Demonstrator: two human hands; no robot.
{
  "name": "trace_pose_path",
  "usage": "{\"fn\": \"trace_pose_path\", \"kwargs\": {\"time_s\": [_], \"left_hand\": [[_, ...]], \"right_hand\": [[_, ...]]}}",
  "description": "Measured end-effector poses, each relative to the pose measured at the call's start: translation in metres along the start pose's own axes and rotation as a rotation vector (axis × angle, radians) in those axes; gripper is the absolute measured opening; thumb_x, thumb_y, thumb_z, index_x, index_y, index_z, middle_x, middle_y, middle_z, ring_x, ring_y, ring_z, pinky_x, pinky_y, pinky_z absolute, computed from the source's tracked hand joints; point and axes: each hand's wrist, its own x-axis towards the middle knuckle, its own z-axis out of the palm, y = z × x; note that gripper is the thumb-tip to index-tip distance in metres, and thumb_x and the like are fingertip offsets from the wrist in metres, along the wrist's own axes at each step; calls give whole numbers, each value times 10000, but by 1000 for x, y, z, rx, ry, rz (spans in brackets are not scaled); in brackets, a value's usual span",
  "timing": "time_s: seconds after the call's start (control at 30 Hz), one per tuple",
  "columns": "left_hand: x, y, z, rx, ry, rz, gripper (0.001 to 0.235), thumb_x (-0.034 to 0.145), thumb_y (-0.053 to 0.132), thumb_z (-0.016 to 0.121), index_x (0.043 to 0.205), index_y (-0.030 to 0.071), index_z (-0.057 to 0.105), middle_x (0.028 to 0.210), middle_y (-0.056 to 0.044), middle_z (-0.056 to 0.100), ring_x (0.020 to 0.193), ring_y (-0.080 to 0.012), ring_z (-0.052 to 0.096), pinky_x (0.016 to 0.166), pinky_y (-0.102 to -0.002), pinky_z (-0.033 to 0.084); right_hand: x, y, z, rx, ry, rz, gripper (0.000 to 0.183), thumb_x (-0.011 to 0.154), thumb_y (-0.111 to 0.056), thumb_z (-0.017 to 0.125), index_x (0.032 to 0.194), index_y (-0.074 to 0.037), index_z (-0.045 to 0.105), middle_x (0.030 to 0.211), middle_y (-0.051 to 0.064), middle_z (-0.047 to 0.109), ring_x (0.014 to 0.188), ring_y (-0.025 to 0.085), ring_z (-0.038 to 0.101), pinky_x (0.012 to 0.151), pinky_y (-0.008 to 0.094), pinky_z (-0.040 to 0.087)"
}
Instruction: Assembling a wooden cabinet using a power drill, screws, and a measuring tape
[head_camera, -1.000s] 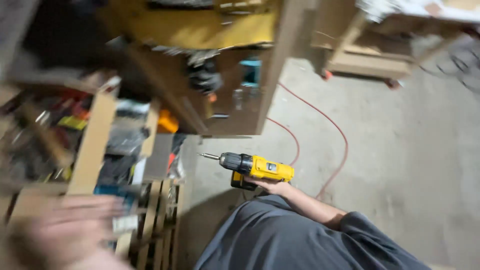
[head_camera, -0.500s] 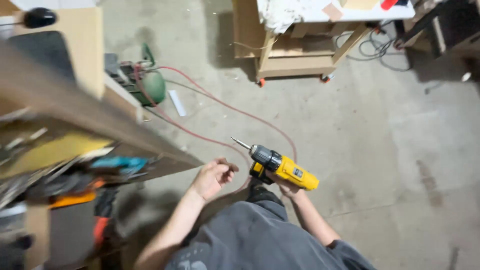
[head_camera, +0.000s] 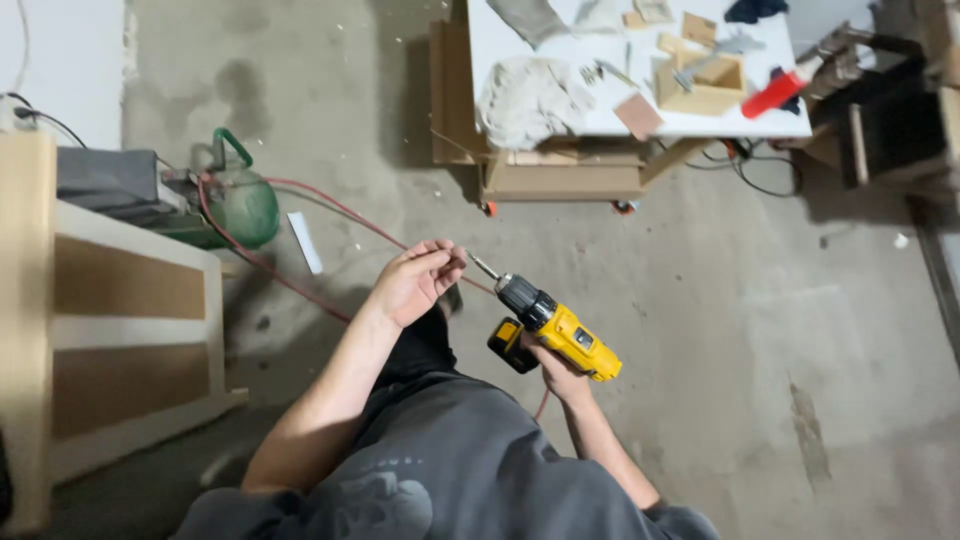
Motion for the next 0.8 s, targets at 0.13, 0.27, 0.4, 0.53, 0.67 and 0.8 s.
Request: {"fn": "trace_pose_path", "kwargs": {"time_s": [0.13,0.27,0.4,0.53,0.67,0.8], "left_hand": [[107,59,-35,-56,61,-2,96,995,61,657,1034,120,723,1078,-157,788,985,-260,781,844,-326,662],[210,158,-45,-63,43,41,93,996,76,660,1014,121,739,1084,-166,785,994,-259,779,836,-331,664],[301,292,-26,-49,77,98,34,965,63,699,978,84,722,1051,-209,776,948,-291,781,797,-374,676],[380,395,-26,80,140,192,91,917,26,758,977,61,699,1059,-244,761,922,-299,784,780,-389,680],[440,468,-19,131,189,237,101,913,9,765,984,20,694,1061,-291,748,911,-345,778,769,-422,678],[503,527,-21,194,228,338,142,896,26,792,989,9,686,1028,-281,754,879,-347,778,765,-437,673]], "right_hand": [[102,49,22,-41,-21,26,71,792,7,837,859,6,813,814,127,807,715,203,761,739,371,618],[219,138,70,-53,-65,-36,100,790,-4,846,873,2,790,802,122,796,727,209,755,711,374,606],[370,167,127,-41,-110,378,228,821,-118,871,1017,-13,825,1004,136,809,930,211,750,878,418,587],[510,164,179,-245,-343,691,398,960,-291,734,1338,-166,722,1352,197,669,1330,298,568,1151,462,445],[607,182,221,-134,-171,895,683,881,-380,856,1398,14,645,1355,267,652,1309,347,583,1136,457,431],[650,271,234,1566,673,1247,357,978,-222,683,1319,-117,674,1364,107,666,1315,250,586,1165,463,406]]}}
